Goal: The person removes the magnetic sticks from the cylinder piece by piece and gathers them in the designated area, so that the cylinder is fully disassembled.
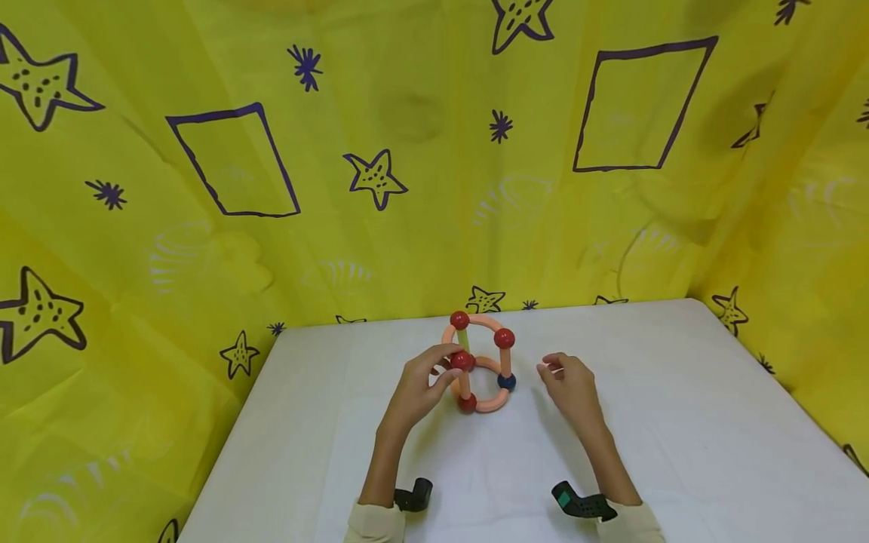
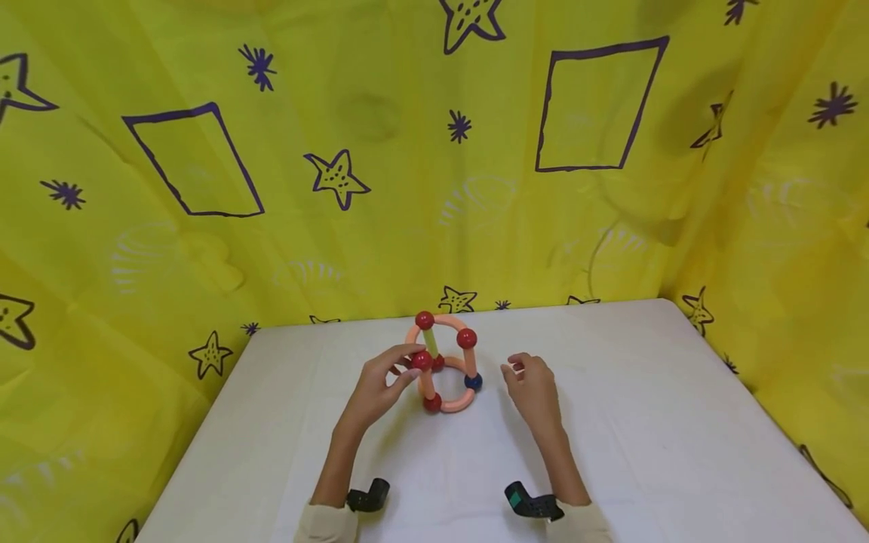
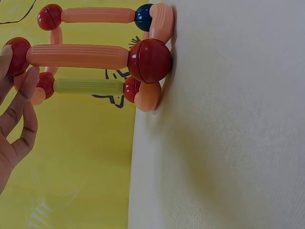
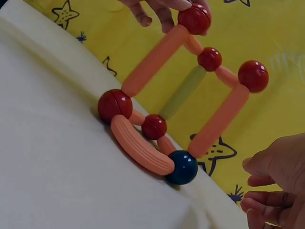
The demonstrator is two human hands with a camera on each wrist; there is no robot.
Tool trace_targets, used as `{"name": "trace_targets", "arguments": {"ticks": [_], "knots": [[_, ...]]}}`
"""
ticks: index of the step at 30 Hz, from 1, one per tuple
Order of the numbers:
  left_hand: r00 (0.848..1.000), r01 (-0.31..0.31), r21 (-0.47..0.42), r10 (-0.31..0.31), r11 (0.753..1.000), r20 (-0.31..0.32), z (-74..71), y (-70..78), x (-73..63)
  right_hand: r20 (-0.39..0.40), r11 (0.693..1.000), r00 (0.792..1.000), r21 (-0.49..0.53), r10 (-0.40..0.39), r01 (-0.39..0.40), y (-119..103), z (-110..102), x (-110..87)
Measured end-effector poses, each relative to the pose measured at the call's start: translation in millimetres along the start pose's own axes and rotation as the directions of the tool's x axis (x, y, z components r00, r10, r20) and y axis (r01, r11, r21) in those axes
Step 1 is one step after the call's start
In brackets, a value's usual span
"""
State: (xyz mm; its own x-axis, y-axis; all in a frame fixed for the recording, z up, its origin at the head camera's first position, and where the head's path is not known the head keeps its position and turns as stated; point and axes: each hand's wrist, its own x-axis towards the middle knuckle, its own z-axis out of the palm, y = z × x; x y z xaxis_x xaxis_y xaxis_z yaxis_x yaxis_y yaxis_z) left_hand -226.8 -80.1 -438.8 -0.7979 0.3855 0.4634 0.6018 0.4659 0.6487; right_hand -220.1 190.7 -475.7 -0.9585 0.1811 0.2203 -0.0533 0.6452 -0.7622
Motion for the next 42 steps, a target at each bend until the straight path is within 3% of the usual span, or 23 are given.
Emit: {"name": "trace_targets", "arguments": {"ticks": [4, 8, 13, 20, 27, 35, 42], "knots": [[1.000, -0.026, 0.013, 0.026, 1.000, -0.013, 0.1, -0.9, -0.3, 0.124, 0.999, 0.992, 0.030, 0.015, -0.019, -8, 12, -4.3], [0.998, -0.041, 0.051, 0.043, 0.998, -0.044, 0.6, -1.9, -0.3, 0.155, 0.997, 0.988, 0.074, -0.001, -0.010, -9, 27, -8.6], [0.997, 0.010, 0.064, -0.005, 0.998, -0.074, 1.3, -1.7, -1.3, 0.134, 0.996, 0.990, 0.089, -0.033, 0.021, -5, 47, -10.0], [0.992, 0.107, 0.031, -0.105, 0.994, -0.064, 2.0, -3.2, -5.4, 0.068, 0.998, 0.997, 0.046, -0.046, 0.043, -5, 61, -9.1], [0.997, 0.050, 0.049, -0.047, 0.998, -0.059, 1.8, -6.6, -4.3, 0.064, 0.998, 0.996, -0.015, -0.061, 0.062, -9, 66, -8.5], [0.996, 0.049, 0.020, -0.047, 0.999, -0.075, 3.0, -9.3, -3.4, 0.039, 0.996, 0.996, 0.012, -0.085, 0.084, -10, 69, -8.8], [0.996, 0.033, 0.047, -0.029, 0.998, -0.085, 2.3, -8.0, -3.5, 0.034, 0.996, 0.996, 0.042, -0.077, 0.076, -8, 71, -6.6]]}}
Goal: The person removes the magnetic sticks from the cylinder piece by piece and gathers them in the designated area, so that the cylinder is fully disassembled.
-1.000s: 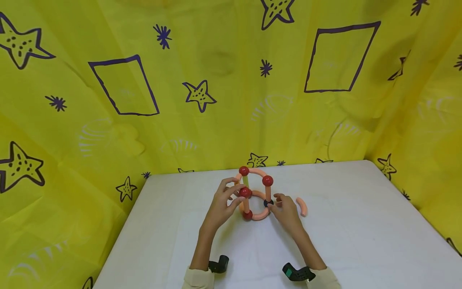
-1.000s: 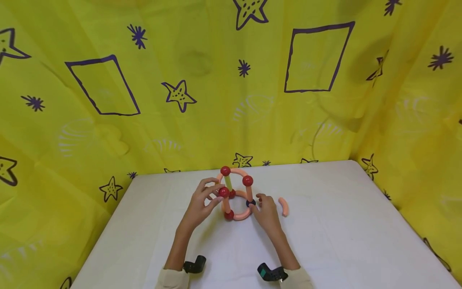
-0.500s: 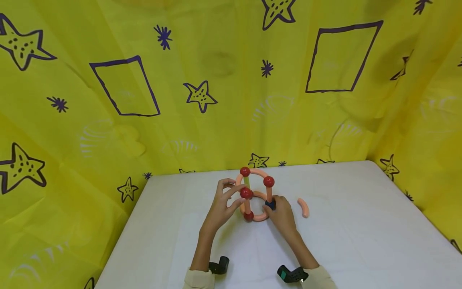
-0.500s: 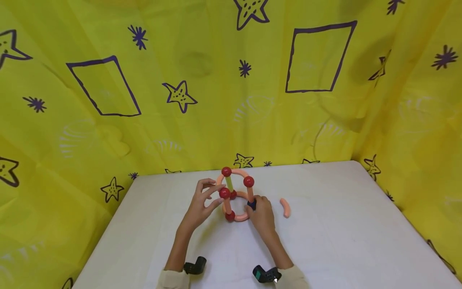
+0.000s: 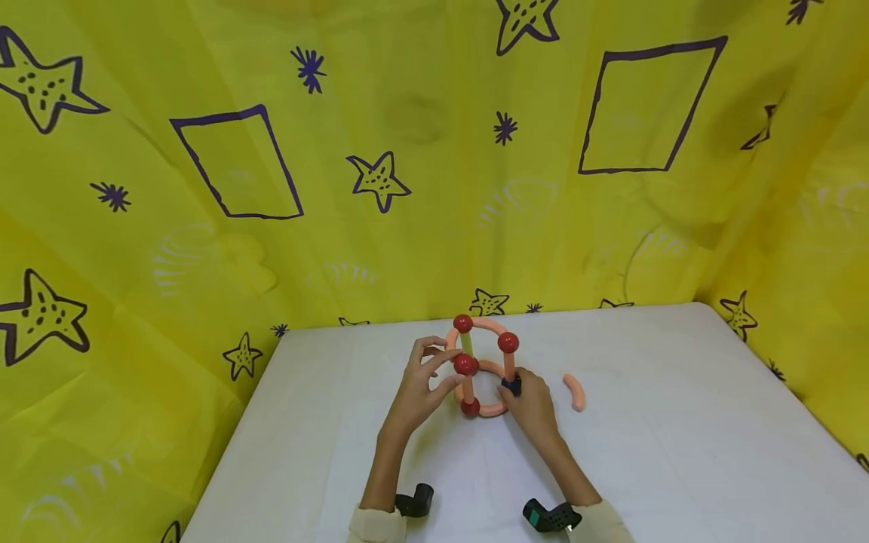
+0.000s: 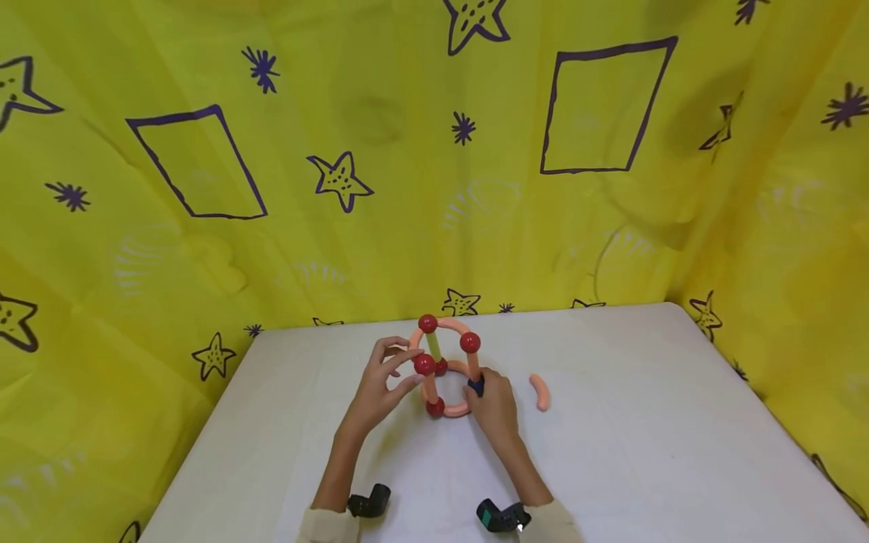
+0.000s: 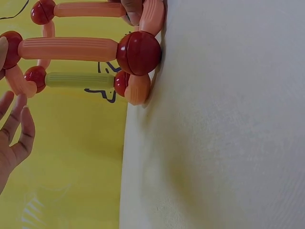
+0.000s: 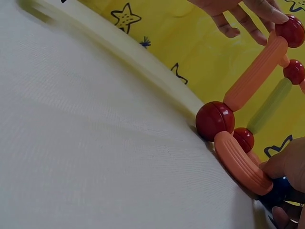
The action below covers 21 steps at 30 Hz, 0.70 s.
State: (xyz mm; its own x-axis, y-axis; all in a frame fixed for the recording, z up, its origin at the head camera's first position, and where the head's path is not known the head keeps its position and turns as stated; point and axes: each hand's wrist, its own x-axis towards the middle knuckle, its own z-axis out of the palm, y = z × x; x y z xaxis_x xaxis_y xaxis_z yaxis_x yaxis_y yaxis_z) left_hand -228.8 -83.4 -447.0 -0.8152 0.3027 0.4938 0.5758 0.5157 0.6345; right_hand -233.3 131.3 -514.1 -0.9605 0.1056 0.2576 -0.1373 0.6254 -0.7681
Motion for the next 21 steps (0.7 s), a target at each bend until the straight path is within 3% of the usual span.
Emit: {"name": "trace_targets", "arguments": {"ticks": [6, 10, 15, 21], "knots": [[0.997, -0.075, 0.031, 0.076, 0.997, -0.032, 0.0, -1.8, 1.3, 0.029, 1.000, 1.000, 0.009, -0.004, 0.004, 1, -1, 5.5], [0.990, -0.139, 0.002, 0.139, 0.990, -0.030, 0.8, -3.2, 2.3, 0.064, 1.000, 0.998, 0.024, -0.009, 0.008, 4, -3, 7.9], [0.990, -0.141, -0.038, 0.141, 0.989, 0.000, 0.2, -3.1, 3.1, 0.136, 0.999, 0.990, 0.028, -0.039, 0.035, 9, -7, 13.2], [0.983, -0.179, -0.014, 0.180, 0.984, 0.033, -1.9, 2.8, 1.8, 0.216, 0.996, 0.973, 0.053, -0.075, 0.065, 14, -10, 18.4]]}}
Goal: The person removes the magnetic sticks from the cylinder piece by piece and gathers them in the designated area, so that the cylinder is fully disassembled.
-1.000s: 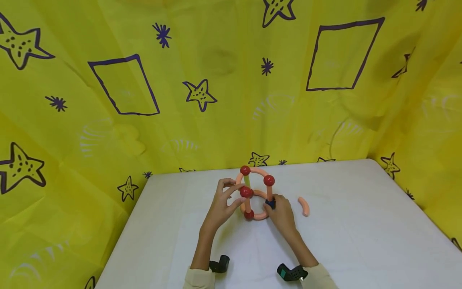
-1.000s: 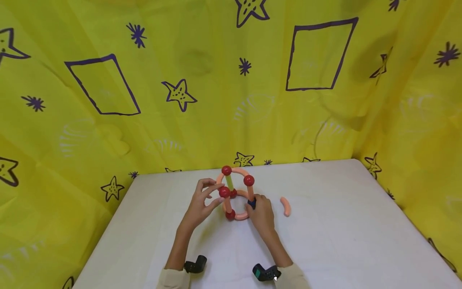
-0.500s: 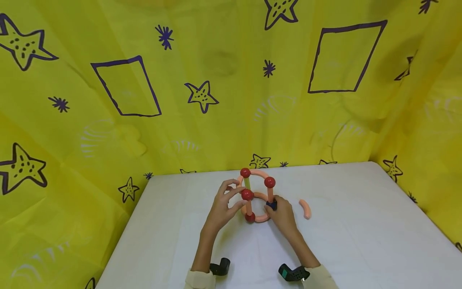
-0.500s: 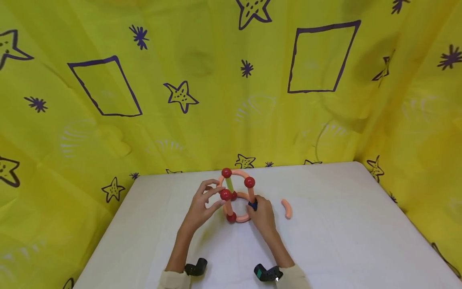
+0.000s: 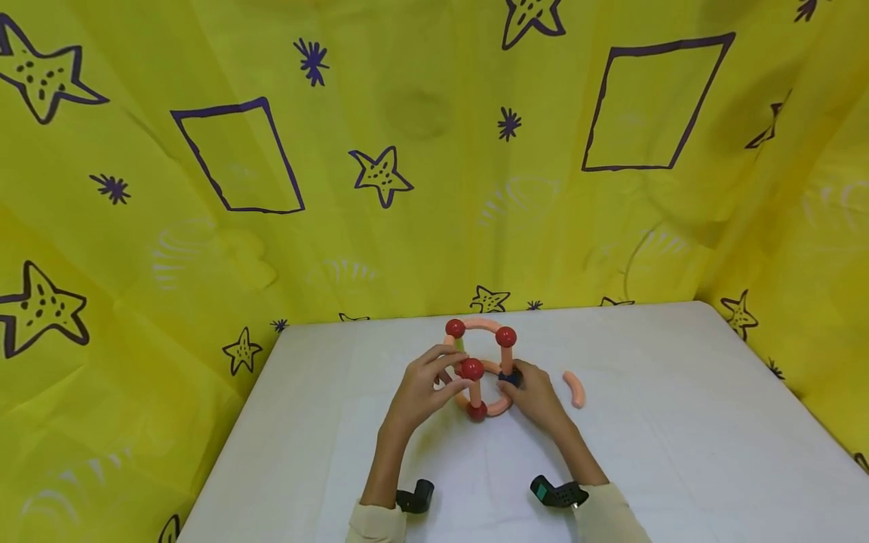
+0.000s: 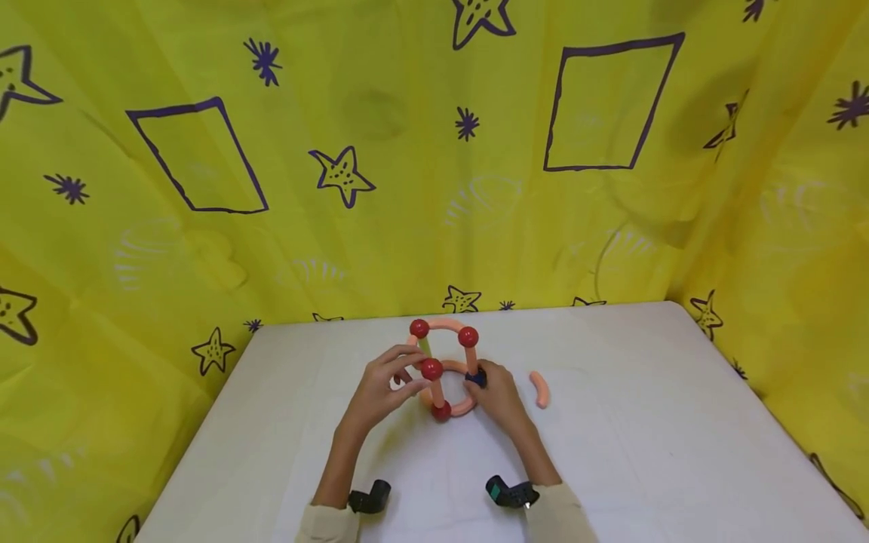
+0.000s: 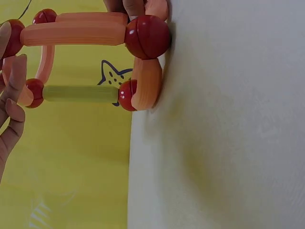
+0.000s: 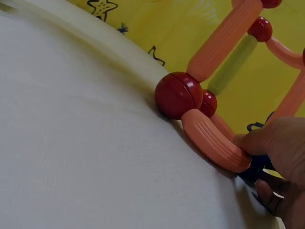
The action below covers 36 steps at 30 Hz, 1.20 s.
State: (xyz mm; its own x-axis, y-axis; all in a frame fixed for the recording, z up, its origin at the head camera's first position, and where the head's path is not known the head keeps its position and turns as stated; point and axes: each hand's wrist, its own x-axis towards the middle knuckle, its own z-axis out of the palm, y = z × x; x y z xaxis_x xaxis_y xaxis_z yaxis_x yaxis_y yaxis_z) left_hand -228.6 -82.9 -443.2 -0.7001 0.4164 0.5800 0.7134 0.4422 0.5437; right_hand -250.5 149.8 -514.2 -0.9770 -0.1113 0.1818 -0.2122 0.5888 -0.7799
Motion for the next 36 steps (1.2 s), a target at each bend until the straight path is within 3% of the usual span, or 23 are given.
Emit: {"name": "trace_targets", "arguments": {"ticks": [12, 21, 29, 33, 36], "knots": [[0.994, -0.011, -0.080, 0.019, 0.997, 0.104, -1.1, 12.0, -0.5, 0.188, 0.997, 0.981, 0.066, -0.057, 0.046, 6, -6, 7.7], [0.992, -0.015, -0.043, 0.020, 0.999, 0.125, 0.1, 16.5, 1.8, 0.249, 0.991, 0.962, 0.102, -0.108, 0.085, 3, -8, 11.4], [0.994, -0.009, -0.047, 0.014, 0.999, 0.110, -1.9, 14.9, 1.8, 0.189, 0.996, 0.981, 0.085, -0.034, 0.018, -4, -15, 4.4], [0.994, 0.004, -0.073, 0.004, 0.997, 0.109, -3.0, 13.4, 0.5, 0.067, 0.997, 0.995, 0.014, -0.074, 0.073, -13, -28, -3.1], [0.994, 0.017, -0.089, -0.007, 0.996, 0.113, -4.2, 12.9, -0.7, -0.035, 0.987, 0.988, -0.049, -0.153, 0.151, -24, -42, -10.9]]}}
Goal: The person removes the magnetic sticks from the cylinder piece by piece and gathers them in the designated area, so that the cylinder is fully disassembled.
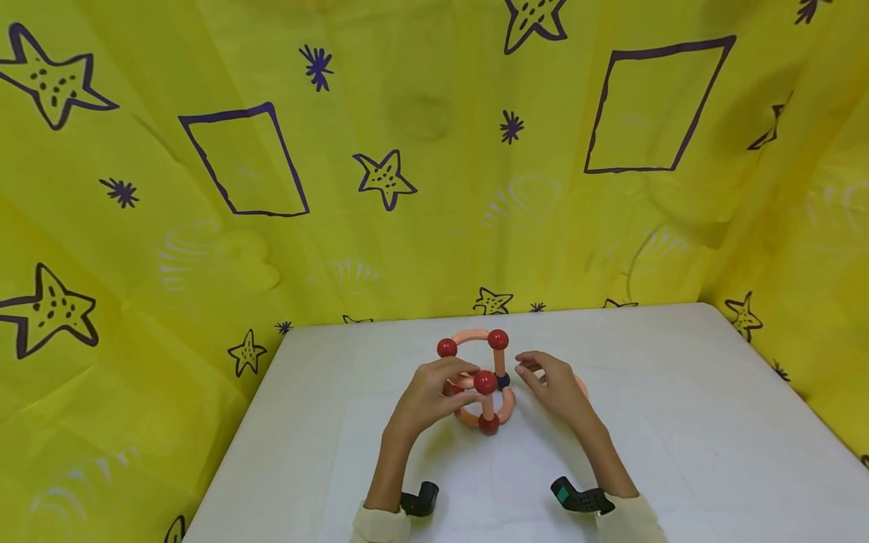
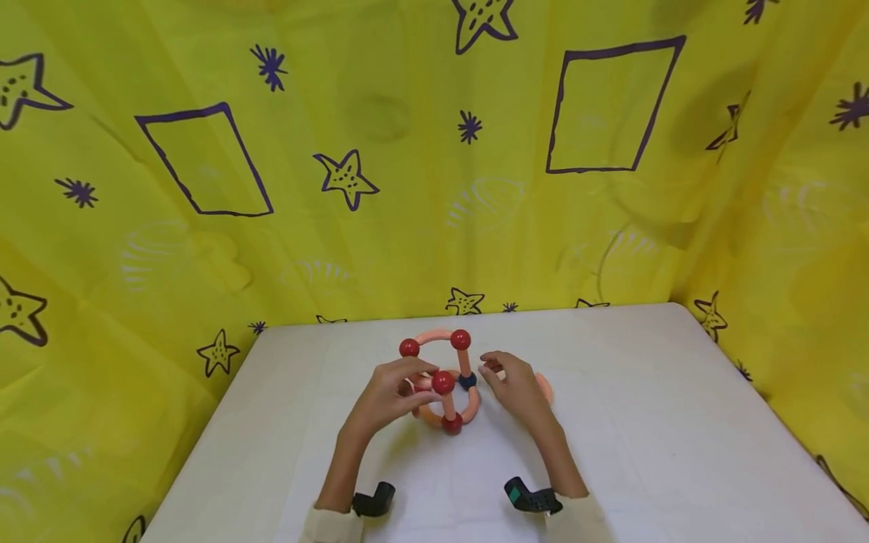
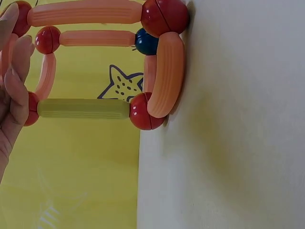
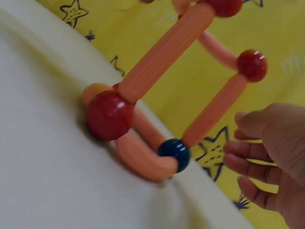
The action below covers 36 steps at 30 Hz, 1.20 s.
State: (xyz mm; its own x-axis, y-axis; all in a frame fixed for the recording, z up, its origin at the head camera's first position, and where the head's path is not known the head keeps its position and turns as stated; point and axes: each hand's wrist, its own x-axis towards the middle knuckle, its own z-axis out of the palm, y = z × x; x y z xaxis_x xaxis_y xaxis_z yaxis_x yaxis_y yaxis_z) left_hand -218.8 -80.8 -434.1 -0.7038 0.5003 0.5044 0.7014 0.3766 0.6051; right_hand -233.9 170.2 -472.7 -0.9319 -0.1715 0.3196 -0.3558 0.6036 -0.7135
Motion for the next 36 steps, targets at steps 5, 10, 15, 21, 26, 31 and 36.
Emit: {"name": "trace_targets", "arguments": {"ticks": [5, 10, 15, 21, 26, 31, 36], "knots": [[1.000, 0.015, 0.001, -0.015, 1.000, 0.010, -2.6, -2.2, -1.3, -0.092, 0.986, 0.981, -0.001, -0.169, 0.170, -26, -19, -6.0], [1.000, 0.017, -0.010, -0.017, 1.000, 0.026, -4.5, -3.8, -2.5, -0.052, 0.932, 0.932, 0.021, -0.360, 0.361, -47, -20, -8.9], [1.000, 0.005, -0.010, -0.005, 1.000, 0.018, -5.7, -6.3, -2.4, 0.032, 0.910, 0.909, 0.021, -0.415, 0.415, -56, -10, -8.9], [1.000, -0.024, 0.015, 0.024, 1.000, 0.005, -6.3, -7.5, -1.5, 0.068, 0.912, 0.910, 0.069, -0.410, 0.405, -59, -2, -8.7], [1.000, -0.030, 0.038, 0.030, 0.999, 0.003, -6.2, -6.2, 0.1, 0.066, 0.912, 0.911, 0.095, -0.406, 0.400, -61, -3, -7.9], [0.999, -0.033, 0.063, 0.033, 0.997, -0.002, -5.8, -5.7, 0.5, 0.070, 0.910, 0.911, 0.111, -0.407, 0.399, -61, -3, -7.3], [0.999, -0.033, 0.087, 0.034, 0.996, -0.010, -5.6, -4.1, -0.4, 0.075, 0.902, 0.902, 0.124, -0.425, 0.414, -59, -3, -7.9]]}}
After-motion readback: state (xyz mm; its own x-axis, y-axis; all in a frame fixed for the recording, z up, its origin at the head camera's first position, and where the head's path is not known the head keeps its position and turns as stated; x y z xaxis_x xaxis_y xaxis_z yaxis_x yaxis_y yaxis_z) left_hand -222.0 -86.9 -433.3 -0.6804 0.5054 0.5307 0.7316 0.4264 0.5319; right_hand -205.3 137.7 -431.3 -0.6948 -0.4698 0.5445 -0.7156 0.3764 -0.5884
